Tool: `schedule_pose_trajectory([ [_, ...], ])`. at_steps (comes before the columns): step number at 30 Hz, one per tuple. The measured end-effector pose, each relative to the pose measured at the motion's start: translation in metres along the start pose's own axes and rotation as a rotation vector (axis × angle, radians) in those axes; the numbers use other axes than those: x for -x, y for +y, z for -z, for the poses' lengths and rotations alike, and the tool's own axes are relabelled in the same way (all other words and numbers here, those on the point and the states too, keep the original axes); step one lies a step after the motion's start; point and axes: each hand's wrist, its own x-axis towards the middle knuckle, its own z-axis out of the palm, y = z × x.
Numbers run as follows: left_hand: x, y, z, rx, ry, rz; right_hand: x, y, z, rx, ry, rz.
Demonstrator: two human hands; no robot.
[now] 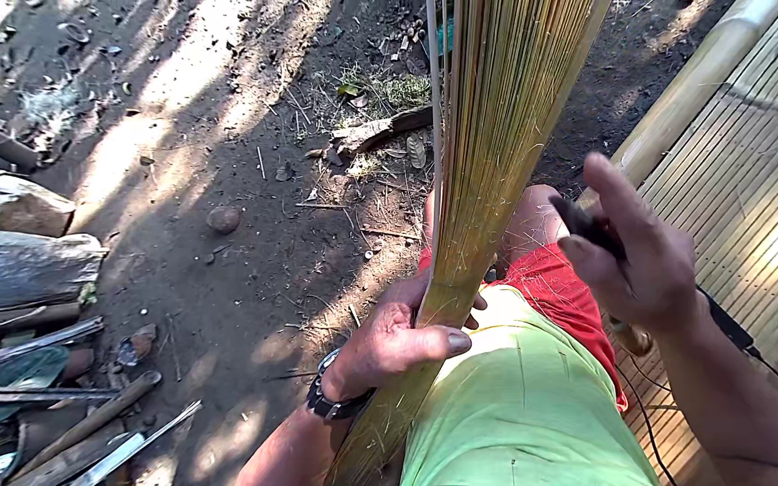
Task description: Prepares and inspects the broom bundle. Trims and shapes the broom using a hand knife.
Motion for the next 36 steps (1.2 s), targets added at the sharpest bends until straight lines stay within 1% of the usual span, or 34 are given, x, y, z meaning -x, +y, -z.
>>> schedule_pose_trajectory([
  [3,0.0,0.002,-0.001,0.018,-0.041,-0.025,-0.012,0.008,-0.004,0.022,0.068,-0.006],
  [12,-0.001,0.004,-0.002,0.039,-0.077,-0.022,-0.022,0.008,-0.006,0.029,0.099,0.043],
  [25,0.0,0.004,-0.001,0.079,-0.09,-0.022,-0.021,0.007,-0.001,0.065,0.075,0.095],
  [36,-0.003,0.004,-0.004,0.023,-0.08,-0.011,-0.025,0.003,-0.003,0.109,0.069,0.106],
])
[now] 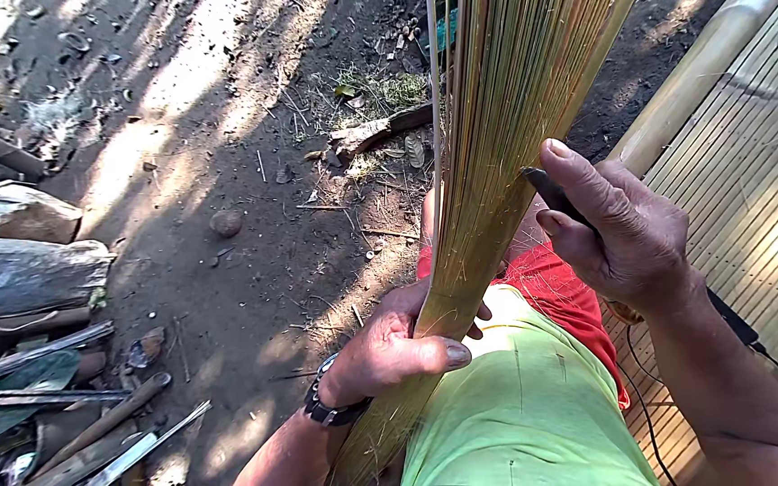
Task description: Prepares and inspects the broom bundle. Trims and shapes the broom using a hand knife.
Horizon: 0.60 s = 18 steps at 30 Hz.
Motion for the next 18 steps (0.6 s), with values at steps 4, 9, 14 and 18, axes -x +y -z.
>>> schedule_pose_trajectory([
  [4,0.0,0.0,0.0,0.008,0.023,0.019,0.002,0.0,0.002,0.029,-0.025,0.023],
  [9,-0.001,0.003,-0.001,-0.027,0.081,0.003,0.033,-0.027,-0.001,-0.27,-0.231,0.167],
  [14,-0.001,0.001,0.0,-0.037,0.122,0.035,0.041,-0.031,0.005,-0.407,-0.233,0.119],
  [18,-0.002,-0.005,-0.003,-0.029,0.077,0.041,0.007,-0.012,0.007,-0.104,-0.095,0.012],
])
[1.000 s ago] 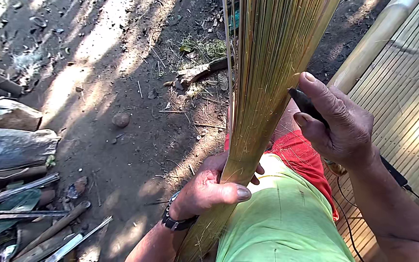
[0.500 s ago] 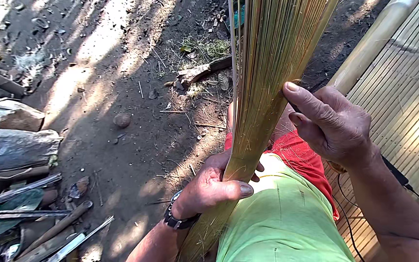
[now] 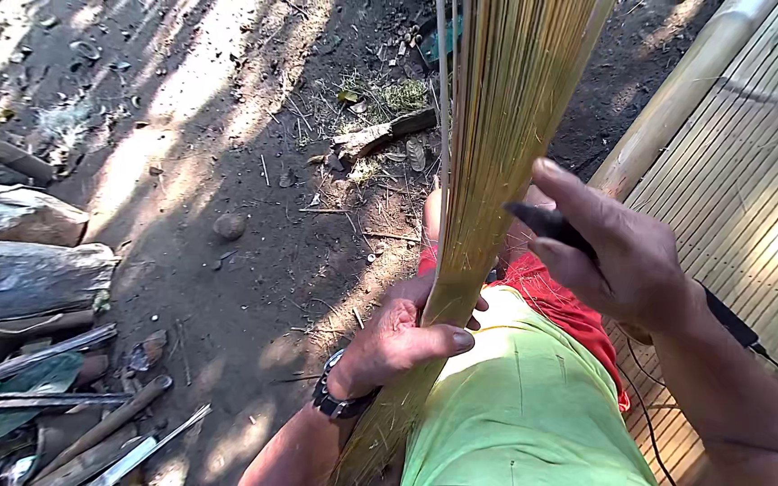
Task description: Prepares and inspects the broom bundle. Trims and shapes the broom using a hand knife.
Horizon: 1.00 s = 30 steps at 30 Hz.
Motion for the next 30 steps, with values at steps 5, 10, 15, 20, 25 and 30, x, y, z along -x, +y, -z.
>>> schedule_pose_trajectory([
  [5,0.003,0.004,-0.007,-0.046,-0.009,-0.028,-0.011,0.006,-0.003,0.009,0.025,-0.008],
  [10,0.001,0.0,-0.006,-0.08,-0.027,-0.022,-0.012,0.005,-0.001,0.001,0.023,0.011],
  [15,0.002,0.007,-0.008,-0.107,0.014,-0.049,0.01,-0.012,-0.007,-0.217,-0.13,0.171],
  [20,0.004,0.006,-0.005,-0.074,0.04,-0.031,0.021,-0.011,-0.007,-0.257,-0.165,0.107],
  [25,0.002,0.002,-0.005,-0.066,0.012,-0.02,0.006,0.002,-0.013,-0.104,-0.064,0.026],
  [30,0.002,0.008,-0.007,-0.075,0.026,-0.038,0.018,-0.005,-0.023,-0.139,-0.079,0.106],
])
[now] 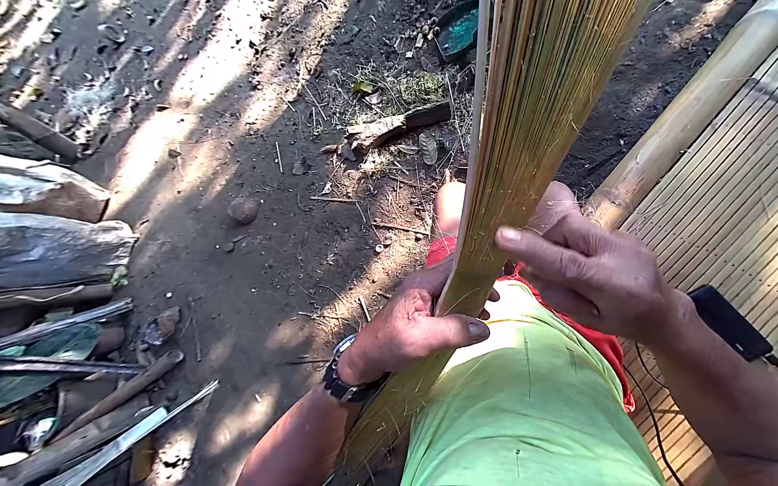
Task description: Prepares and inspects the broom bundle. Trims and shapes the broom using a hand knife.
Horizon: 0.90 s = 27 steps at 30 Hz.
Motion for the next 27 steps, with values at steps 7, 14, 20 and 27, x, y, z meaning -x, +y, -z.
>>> schedule_pose_trajectory([
  [7,-0.002,0.004,-0.001,-0.02,0.039,0.017,0.018,-0.008,-0.007,0.037,-0.048,-0.008],
  [14,-0.006,0.004,-0.004,-0.01,0.003,0.022,0.007,-0.002,-0.007,0.111,-0.006,-0.063],
  [20,-0.006,0.003,-0.004,-0.054,0.026,0.007,0.015,-0.011,-0.009,0.027,-0.061,0.012],
  [27,-0.008,0.0,-0.005,-0.07,0.03,0.036,0.014,-0.01,-0.008,0.092,-0.012,-0.057],
])
